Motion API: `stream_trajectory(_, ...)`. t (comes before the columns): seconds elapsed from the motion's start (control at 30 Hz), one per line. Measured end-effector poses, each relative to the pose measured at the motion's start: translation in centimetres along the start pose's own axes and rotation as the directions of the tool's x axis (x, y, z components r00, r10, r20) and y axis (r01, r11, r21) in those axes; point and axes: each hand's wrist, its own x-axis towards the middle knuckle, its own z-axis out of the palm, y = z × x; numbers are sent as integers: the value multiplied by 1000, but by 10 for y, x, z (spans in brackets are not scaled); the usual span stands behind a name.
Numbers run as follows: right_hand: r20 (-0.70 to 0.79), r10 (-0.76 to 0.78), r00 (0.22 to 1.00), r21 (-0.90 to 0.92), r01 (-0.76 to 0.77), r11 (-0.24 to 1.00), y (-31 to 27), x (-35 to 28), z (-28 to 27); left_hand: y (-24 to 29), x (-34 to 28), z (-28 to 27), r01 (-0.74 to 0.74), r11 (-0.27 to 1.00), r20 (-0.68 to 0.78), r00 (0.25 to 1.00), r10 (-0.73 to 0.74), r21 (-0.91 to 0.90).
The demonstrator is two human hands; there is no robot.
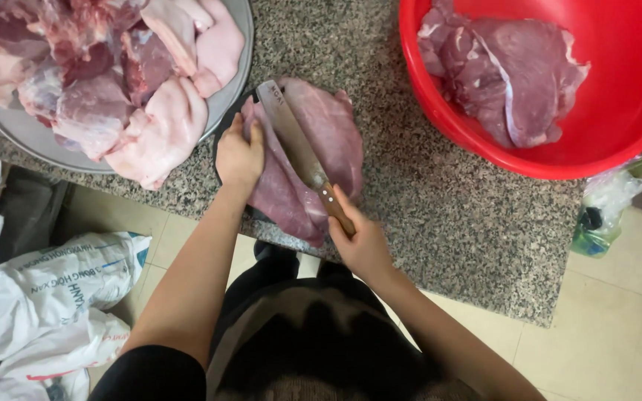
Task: Slicing and preparing raw pork on a cutting board using a kitchen knife.
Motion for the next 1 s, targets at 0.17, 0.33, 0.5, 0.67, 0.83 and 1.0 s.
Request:
stream_trajectory(0.17,30,105,994,-100,-102,990,1,-2,3,22,-1,-11,78,997,4,997,-78,24)
stream_trajectory(0.33,45,73,996,-86,-69,994,10,0,8,16,1,-7,86,996,-6,996,-86,15)
stream_trajectory(0.5,65,112,992,-194,-98,976,-4,6,10,14,2,-7,55,998,35,998,-56,33)
stream_trajectory(0.67,64,63,996,-119,-56,991,-11,20,26,12,3,-8,39,999,33,999,-40,29)
stream_trajectory(0.83,33,-40,999,-134,44,990,-11,29,40,5,2,-9,42,997,58,997,-46,63)
stream_trajectory(1.0,22,-207,978,-193,207,959,-11,44,50,2,2,-15,64,998,93,994,-64,-1)
